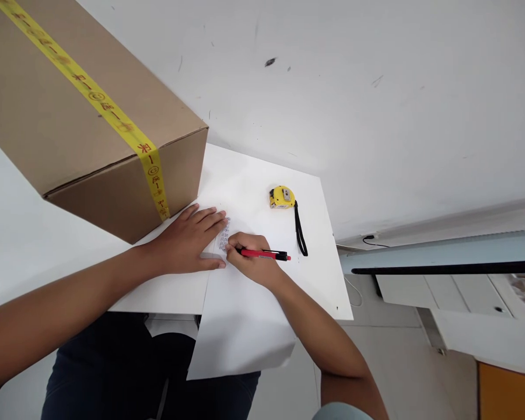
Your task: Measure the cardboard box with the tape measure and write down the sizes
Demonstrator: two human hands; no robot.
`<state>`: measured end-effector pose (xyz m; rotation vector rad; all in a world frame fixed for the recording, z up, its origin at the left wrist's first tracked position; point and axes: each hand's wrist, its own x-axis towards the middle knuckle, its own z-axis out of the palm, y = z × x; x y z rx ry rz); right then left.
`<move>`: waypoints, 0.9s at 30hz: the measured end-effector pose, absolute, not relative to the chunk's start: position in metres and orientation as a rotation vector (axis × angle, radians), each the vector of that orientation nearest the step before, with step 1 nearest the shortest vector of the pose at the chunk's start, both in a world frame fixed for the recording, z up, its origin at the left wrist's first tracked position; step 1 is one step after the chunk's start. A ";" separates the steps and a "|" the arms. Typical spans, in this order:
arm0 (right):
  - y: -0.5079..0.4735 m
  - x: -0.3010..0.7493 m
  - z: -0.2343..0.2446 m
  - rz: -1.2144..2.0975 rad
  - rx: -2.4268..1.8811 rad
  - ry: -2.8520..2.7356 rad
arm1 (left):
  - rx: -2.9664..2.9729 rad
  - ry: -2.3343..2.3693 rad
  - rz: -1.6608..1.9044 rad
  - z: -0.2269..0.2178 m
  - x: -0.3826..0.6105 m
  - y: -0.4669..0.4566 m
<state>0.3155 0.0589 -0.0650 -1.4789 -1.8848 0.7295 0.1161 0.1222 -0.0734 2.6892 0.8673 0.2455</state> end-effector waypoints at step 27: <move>0.060 0.316 -0.064 0.735 -1.462 -1.803 | 2.721 0.864 0.256 -0.072 0.116 0.122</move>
